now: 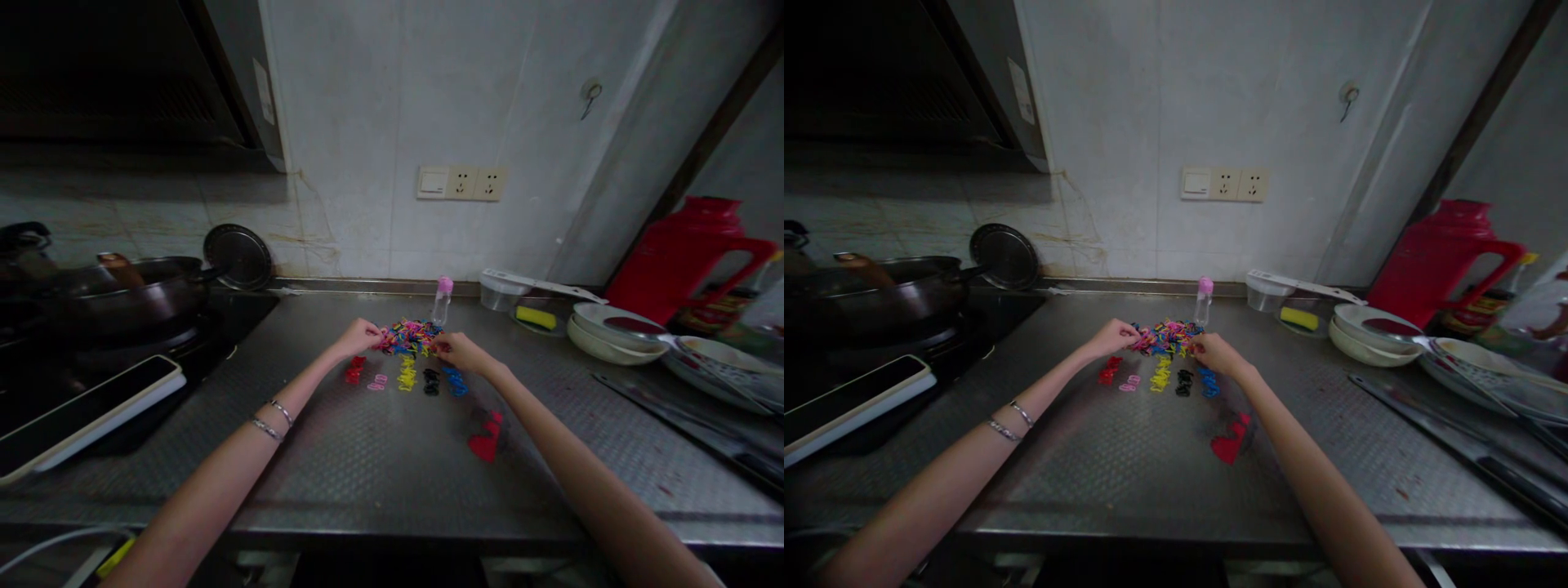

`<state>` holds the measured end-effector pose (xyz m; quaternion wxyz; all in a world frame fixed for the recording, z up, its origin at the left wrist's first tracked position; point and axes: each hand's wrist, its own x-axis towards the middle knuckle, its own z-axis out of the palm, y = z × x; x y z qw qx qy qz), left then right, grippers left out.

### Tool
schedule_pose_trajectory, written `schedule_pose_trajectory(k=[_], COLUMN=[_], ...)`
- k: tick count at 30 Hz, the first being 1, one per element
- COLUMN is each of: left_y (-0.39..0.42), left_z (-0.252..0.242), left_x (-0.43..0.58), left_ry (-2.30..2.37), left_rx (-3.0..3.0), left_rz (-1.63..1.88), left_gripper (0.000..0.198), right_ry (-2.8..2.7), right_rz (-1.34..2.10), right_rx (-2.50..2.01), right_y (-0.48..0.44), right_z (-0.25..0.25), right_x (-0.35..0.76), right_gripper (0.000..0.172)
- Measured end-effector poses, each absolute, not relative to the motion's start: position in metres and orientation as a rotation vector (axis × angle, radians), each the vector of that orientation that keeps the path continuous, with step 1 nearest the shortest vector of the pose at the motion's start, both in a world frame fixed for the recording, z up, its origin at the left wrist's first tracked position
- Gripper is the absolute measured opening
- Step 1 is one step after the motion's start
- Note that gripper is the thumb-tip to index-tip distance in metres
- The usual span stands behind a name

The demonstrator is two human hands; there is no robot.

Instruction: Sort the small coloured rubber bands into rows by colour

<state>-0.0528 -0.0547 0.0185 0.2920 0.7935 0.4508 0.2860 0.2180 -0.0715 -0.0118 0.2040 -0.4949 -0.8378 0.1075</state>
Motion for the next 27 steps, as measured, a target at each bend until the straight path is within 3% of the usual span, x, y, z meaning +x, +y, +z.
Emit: schedule_pose_trajectory(k=[19,27], left_y=[-0.049,-0.042], left_z=[0.006,-0.001], left_x=[-0.058,-0.063], left_ry=[1.208,1.199], left_rx=[2.119,2.106], left_rz=[0.769,0.787], left_gripper=[0.03,0.026], right_ry=[-2.413,-2.336], right_rz=[0.45,0.327], right_rx=[-1.178,-1.32], right_y=[-0.076,-0.075], right_z=[0.005,0.002], right_x=[0.169,0.183], right_gripper=[0.036,0.031])
